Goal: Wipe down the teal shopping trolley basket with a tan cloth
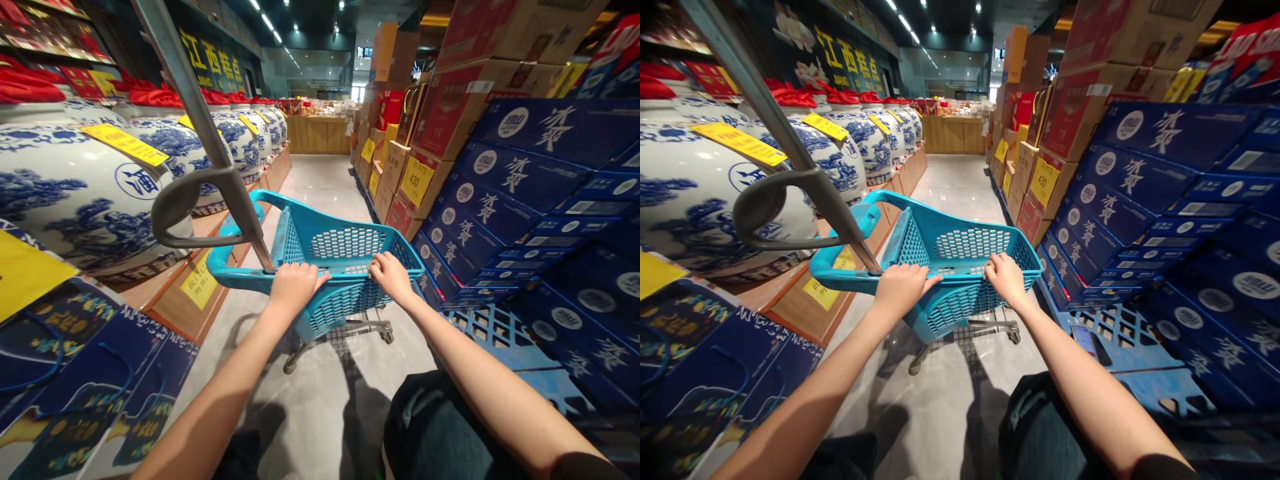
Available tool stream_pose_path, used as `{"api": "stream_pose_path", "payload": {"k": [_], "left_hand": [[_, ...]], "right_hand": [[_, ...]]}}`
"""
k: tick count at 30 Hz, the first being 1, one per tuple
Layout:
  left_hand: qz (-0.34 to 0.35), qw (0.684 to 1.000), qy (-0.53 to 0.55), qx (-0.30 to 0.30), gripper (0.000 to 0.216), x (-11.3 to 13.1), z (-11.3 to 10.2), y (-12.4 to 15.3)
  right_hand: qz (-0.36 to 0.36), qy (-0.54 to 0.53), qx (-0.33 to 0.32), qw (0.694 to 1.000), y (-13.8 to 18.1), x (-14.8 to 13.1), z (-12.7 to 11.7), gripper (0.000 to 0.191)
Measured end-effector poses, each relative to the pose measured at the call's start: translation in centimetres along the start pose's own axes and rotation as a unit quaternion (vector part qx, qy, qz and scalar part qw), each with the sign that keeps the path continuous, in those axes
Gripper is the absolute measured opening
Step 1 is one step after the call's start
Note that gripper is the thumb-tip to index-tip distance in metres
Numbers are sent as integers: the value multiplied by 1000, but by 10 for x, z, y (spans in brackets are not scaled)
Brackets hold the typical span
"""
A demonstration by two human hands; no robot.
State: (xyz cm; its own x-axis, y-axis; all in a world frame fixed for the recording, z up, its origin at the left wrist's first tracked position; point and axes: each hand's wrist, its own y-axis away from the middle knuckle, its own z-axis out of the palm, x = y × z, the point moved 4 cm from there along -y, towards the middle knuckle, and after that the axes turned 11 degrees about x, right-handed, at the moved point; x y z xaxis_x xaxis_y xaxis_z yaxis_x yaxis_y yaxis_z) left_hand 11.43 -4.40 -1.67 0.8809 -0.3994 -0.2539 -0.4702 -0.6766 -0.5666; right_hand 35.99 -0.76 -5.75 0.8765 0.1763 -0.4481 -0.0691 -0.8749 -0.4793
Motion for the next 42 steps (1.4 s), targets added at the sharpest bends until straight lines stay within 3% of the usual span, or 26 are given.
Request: {"api": "stream_pose_path", "payload": {"k": [2,4,8,10,12,16,18,21,24,27,31,34,39,42], "left_hand": [[-5,1000,2,12,48,-1,-1,3],[-6,1000,2,19,48,0,-3,5],[-4,1000,-7,19,48,4,-8,9],[-5,1000,-12,21,48,5,-10,11],[-5,1000,-16,26,48,5,-11,13],[-7,999,-33,36,49,6,-9,14],[-10,999,-34,39,48,7,-7,13],[-14,999,-31,41,48,8,-6,11],[-18,999,-28,42,46,8,-7,10],[-18,998,-28,46,46,9,-9,10],[-15,998,-44,51,47,13,-9,10],[-20,997,-54,53,48,15,-8,9],[-16,997,-52,48,46,15,-9,9],[-10,997,-59,57,44,15,-11,12]], "right_hand": [[26,15,17,999,-2,11,-4,21],[23,15,25,999,4,-1,2,23],[-51,-20,13,998,28,-50,22,23],[-108,-46,13,993,36,-58,24,22],[-135,-64,13,989,36,-47,20,20],[-81,-44,49,995,20,2,6,26],[-59,-32,64,996,15,10,6,27],[-56,-23,68,996,20,-5,17,24],[-109,-46,32,992,26,-29,26,21],[-138,-90,-15,986,20,-27,22,18],[-57,-75,26,995,-1,-3,15,21],[-36,-57,46,997,-1,-13,22,22],[-174,-79,-8,982,19,-52,29,21],[-181,-26,-36,982,16,-39,23,20]]}}
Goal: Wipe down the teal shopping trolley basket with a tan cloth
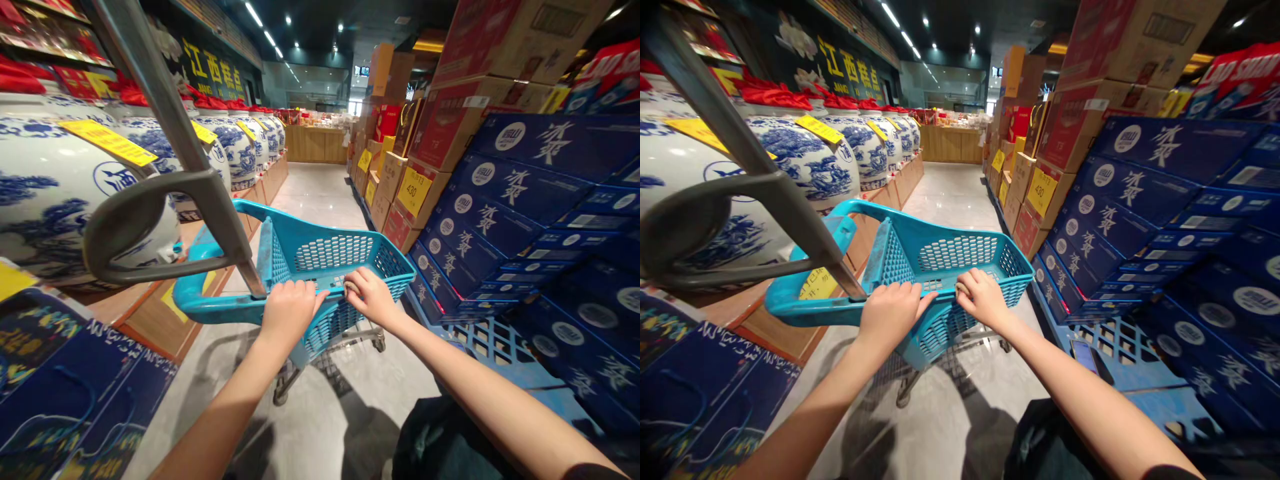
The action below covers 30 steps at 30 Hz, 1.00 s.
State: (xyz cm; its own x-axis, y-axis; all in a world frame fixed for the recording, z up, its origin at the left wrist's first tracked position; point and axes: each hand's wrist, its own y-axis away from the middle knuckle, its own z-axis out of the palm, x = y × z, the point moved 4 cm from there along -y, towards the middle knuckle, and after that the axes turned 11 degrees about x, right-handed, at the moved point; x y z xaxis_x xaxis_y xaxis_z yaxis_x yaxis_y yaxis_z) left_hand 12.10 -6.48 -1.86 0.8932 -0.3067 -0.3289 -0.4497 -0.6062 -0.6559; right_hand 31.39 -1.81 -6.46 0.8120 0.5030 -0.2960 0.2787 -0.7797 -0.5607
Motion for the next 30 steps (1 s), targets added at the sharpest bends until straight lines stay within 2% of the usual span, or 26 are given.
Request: {"api": "stream_pose_path", "payload": {"k": [4,7,9,11,13,15,18,21,24,27,29,30], "left_hand": [[10,999,-7,35,42,0,-1,5],[15,998,-12,64,43,0,-1,8],[16,998,-15,67,42,-1,-1,7],[16,998,-12,59,41,0,-2,5],[17,998,-9,57,41,0,-4,3],[19,998,-10,65,41,0,-6,2],[15,997,-14,73,43,-1,-6,2],[11,997,-25,74,44,0,-5,2],[13,996,-37,81,44,2,-4,2],[17,996,-39,82,44,2,-5,3],[17,997,-32,73,43,1,-5,3],[17,997,-27,69,43,1,-5,3]], "right_hand": [[115,63,23,991,-1,30,-10,24],[145,72,38,986,3,23,-9,26],[111,45,25,993,7,7,-6,27],[33,7,4,999,9,-7,-5,28],[-16,-15,-21,1000,9,-7,-8,29],[21,-9,-41,999,4,13,-13,25],[130,20,-32,991,-3,51,-21,17],[157,41,-8,987,-4,59,-22,20],[126,33,-7,992,2,31,-13,22],[16,8,-16,1000,7,-3,-8,24],[-28,0,-32,999,6,-9,-9,24],[-21,-3,-43,999,4,-4,-10,22]]}}
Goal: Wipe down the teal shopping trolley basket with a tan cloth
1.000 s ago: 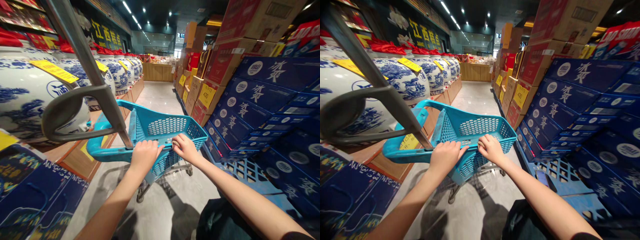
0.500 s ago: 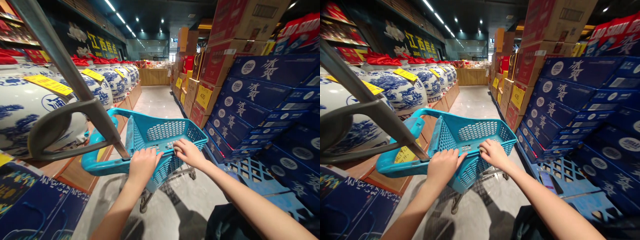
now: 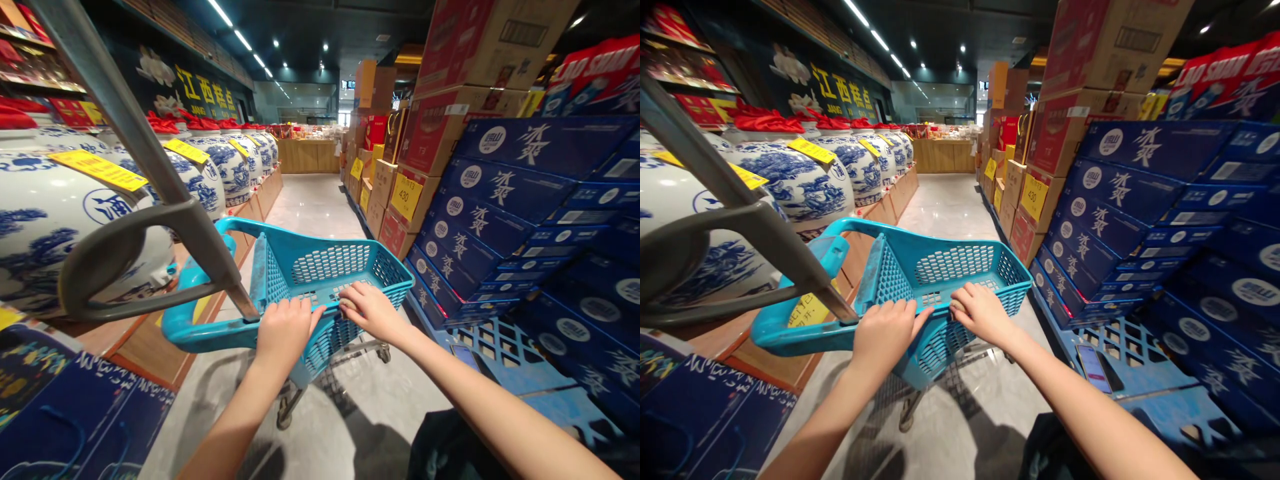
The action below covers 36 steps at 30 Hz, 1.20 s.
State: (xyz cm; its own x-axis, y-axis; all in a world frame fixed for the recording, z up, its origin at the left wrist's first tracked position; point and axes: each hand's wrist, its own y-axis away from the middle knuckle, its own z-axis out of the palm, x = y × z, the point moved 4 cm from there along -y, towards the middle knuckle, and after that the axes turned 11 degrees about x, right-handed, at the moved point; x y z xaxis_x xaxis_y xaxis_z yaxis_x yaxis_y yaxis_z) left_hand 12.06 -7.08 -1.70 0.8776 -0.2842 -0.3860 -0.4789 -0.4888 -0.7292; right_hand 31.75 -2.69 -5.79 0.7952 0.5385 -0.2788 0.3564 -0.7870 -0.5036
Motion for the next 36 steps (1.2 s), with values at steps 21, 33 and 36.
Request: {"api": "stream_pose_path", "payload": {"k": [21,33,36], "left_hand": [[-26,998,40,-47,46,-1,11,7],[-21,998,34,-43,43,0,10,8],[-33,998,17,-40,43,2,6,8]], "right_hand": [[97,-24,15,995,-2,34,-2,18],[76,-90,29,993,-1,30,2,14],[138,-51,49,988,-4,52,-3,12]]}}
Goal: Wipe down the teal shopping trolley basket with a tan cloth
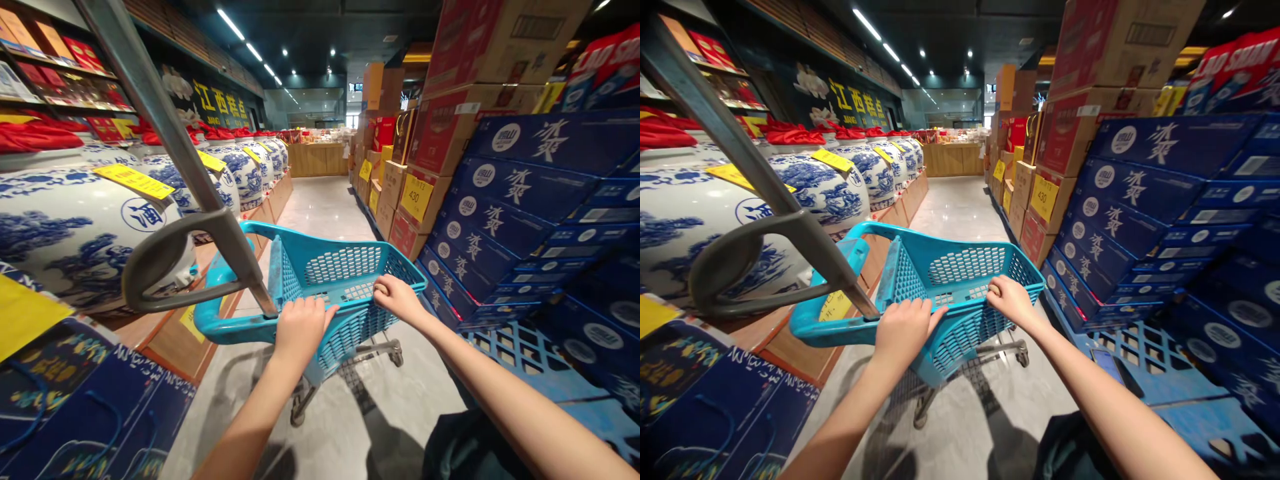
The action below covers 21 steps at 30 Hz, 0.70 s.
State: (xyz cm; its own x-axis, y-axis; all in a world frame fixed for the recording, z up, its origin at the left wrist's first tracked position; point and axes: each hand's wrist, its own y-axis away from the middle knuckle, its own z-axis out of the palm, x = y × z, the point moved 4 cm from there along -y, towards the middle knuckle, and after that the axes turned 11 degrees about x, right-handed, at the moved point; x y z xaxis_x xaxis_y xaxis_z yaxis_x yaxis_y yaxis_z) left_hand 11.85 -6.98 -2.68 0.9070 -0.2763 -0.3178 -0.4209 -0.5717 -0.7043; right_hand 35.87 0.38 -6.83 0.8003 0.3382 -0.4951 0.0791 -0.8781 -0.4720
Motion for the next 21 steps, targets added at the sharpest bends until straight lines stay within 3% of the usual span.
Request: {"api": "stream_pose_path", "payload": {"k": [4,9,16,21], "left_hand": [[1,1000,-6,-4,43,0,-2,-2],[16,999,31,-31,47,-5,1,-4],[-4,997,40,-70,46,-5,-6,-11],[6,997,22,-77,47,-4,-7,-15]], "right_hand": [[-11,1,16,1000,7,-12,7,11],[-88,-28,-19,996,19,-44,12,14],[-5,11,-8,1000,2,-9,-8,15],[-45,-9,-3,999,12,-27,7,15]]}}
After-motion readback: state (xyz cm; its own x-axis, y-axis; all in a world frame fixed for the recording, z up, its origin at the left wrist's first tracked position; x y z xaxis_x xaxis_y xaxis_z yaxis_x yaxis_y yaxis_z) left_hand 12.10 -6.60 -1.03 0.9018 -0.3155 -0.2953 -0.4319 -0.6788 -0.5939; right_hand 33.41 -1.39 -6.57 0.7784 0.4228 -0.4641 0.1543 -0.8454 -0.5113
